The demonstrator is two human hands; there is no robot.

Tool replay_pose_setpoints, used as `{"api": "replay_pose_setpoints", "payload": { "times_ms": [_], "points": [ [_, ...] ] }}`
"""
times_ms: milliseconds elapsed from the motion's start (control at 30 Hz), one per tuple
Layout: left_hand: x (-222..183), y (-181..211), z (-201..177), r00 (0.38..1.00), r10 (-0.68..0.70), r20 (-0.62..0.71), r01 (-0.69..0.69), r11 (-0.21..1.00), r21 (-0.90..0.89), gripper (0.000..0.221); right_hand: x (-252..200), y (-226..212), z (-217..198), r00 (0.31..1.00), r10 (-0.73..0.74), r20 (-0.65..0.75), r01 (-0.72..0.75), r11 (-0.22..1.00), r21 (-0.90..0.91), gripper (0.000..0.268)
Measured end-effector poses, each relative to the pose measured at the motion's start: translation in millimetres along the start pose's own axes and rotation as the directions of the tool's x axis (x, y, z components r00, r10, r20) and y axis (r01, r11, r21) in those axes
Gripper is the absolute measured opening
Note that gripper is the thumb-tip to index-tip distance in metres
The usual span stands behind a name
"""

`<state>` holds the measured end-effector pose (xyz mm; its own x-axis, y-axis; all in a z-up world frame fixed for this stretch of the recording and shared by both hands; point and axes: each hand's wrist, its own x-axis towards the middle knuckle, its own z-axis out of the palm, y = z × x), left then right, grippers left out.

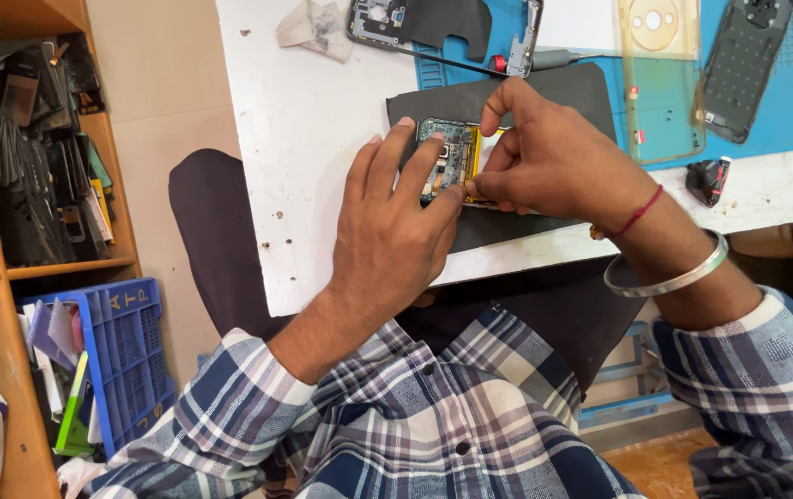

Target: The person sits on the floor and works on a disassembled smartphone placed on a black mat. They use their hands to manipulate small internal components, specifically connecting and adjusting ribbon cables and flex connectors on the motherboard.

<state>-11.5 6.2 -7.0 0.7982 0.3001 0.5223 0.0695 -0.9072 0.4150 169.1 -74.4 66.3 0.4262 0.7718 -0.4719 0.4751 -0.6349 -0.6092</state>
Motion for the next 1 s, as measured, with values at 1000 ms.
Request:
{"api": "replay_pose_setpoints", "payload": {
  "times_ms": [1000],
  "points": [
    [-6.1, 13.1, 3.8, 0.997, -0.08, 0.019, 0.079, 0.996, 0.034, 0.018, -33.1, 41.1, 42.6, 0.898, -0.096, -0.43, 0.212, 0.95, 0.231, 0.016]
  ]
}}
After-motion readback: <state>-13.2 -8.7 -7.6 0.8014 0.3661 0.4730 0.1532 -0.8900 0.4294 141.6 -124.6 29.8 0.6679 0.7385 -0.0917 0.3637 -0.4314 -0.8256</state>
